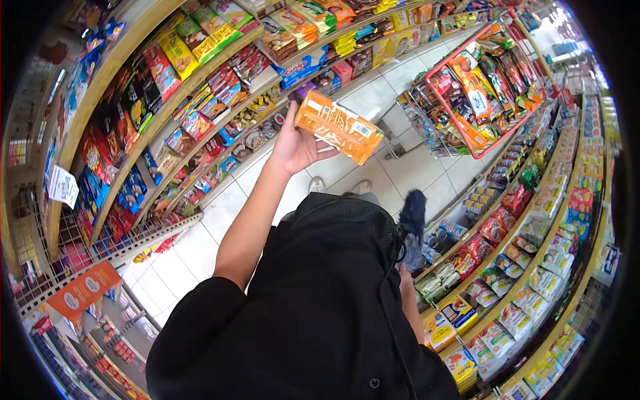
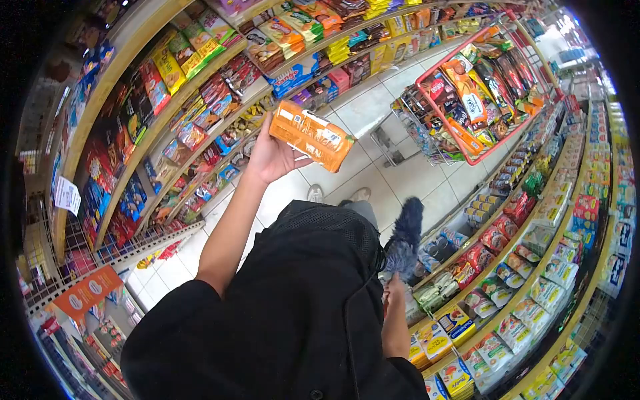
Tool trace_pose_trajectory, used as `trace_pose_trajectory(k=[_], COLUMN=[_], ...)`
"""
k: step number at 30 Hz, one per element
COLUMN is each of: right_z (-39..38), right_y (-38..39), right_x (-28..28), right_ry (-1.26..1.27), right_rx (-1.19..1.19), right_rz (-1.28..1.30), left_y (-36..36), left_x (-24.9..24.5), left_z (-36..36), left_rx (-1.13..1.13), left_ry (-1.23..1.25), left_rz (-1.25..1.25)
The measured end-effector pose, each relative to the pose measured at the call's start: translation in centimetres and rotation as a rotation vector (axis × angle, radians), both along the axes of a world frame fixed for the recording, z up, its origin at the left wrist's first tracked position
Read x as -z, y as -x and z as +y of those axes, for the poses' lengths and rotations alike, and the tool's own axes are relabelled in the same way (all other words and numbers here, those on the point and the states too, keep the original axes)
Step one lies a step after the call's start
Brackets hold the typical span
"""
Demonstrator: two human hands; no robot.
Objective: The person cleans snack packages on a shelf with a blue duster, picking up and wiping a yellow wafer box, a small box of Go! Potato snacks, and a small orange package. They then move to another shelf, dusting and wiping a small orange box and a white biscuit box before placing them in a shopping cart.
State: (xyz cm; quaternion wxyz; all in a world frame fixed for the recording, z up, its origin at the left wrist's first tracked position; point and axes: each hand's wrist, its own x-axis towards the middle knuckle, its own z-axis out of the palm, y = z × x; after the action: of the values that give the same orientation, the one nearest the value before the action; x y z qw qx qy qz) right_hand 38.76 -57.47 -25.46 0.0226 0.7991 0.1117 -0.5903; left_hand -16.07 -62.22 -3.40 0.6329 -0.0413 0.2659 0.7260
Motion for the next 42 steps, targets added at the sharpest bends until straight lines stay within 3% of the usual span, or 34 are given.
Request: trace_pose_trajectory(k=[2,5,7,8,9,10,11,12,15,16,19,21,25,26,29,31,33,34,37,38,39,42], right_z=[2.1,4.5,6.7,8.0,9.1,9.8,10.0,10.0,10.7,11.2,14.3,15.7,18.4,19.1,19.8,19.1,18.6,18.2,17.1,16.8,16.5,16.6], right_y=[-0.2,-2.1,-0.1,-0.5,-0.6,-0.1,0.5,1.7,4.1,5.0,3.2,7.3,13.9,15.1,18.6,20.8,22.9,23.9,25.5,25.5,25.5,25.4], right_x=[1.1,7.4,4.2,3.7,3.5,3.8,3.0,1.1,-2.8,-3.9,-0.5,-7.3,-15.3,-16.3,-18.2,-18.6,-17.5,-17.2,-17.0,-17.4,-17.6,-17.3], right_ry=[0.021,-0.039,-0.022,0.007,0.033,0.125,0.008,-0.109,-0.257,-0.296,-0.604,-0.744,-0.863,-0.891,-0.932,-0.995,-1.022,-1.033,-1.034,-1.020,-1.009,-1.021], right_rx=[0.006,-0.364,-0.571,-0.671,-0.769,-0.702,-0.810,-0.914,-1.010,-1.037,-1.264,-1.419,-1.554,-1.602,-1.751,-1.858,-1.981,-1.964,-1.940,-1.959,-1.977,-2.043], right_rz=[0.067,-0.007,-0.083,-0.046,-0.006,0.005,-0.012,-0.030,-0.090,-0.121,-0.196,-0.208,-0.051,0.014,0.229,0.331,0.330,0.327,0.361,0.395,0.427,0.450], left_y=[-0.2,-1.3,-1.7,-2.5,-2.9,-3.4,-4.2,-4.9,-8.5,-9.8,-12.7,-12.6,-9.8,-9.3,-8.4,-8.9,-10.5,-12.0,-13.9,-14.0,-13.5,-13.3], left_x=[0.8,1.0,2.9,2.7,3.1,4.1,5.2,6.3,3.4,3.8,4.3,6.6,11.2,11.2,13.6,13.5,14.0,9.9,12.2,10.2,11.2,10.2], left_z=[-0.2,-0.4,-0.5,-0.2,-0.3,-0.4,-0.6,-0.7,-0.3,-1.1,-0.2,-0.4,0.6,1.3,2.8,3.4,4.1,3.3,2.4,2.2,2.2,0.5], left_rx=[-0.030,-0.098,-0.114,-0.222,-0.202,-0.177,-0.150,-0.137,-0.306,-0.223,-0.290,-0.373,-0.551,-0.624,-0.665,-0.443,-0.431,-0.327,-0.312,-0.400,-0.536,-0.559], left_ry=[-0.061,-0.135,-0.299,-0.116,-0.228,-0.343,-0.458,-0.451,0.036,-0.147,0.114,0.119,0.164,0.317,0.468,0.240,0.180,0.268,0.288,0.390,0.338,0.327], left_rz=[-0.056,-0.193,-0.370,-0.198,-0.403,-0.606,-0.813,-0.805,-0.689,-0.574,-0.600,-0.521,-0.383,-0.399,-0.325,-0.087,-0.024,0.087,0.051,0.011,-0.077,-0.015])
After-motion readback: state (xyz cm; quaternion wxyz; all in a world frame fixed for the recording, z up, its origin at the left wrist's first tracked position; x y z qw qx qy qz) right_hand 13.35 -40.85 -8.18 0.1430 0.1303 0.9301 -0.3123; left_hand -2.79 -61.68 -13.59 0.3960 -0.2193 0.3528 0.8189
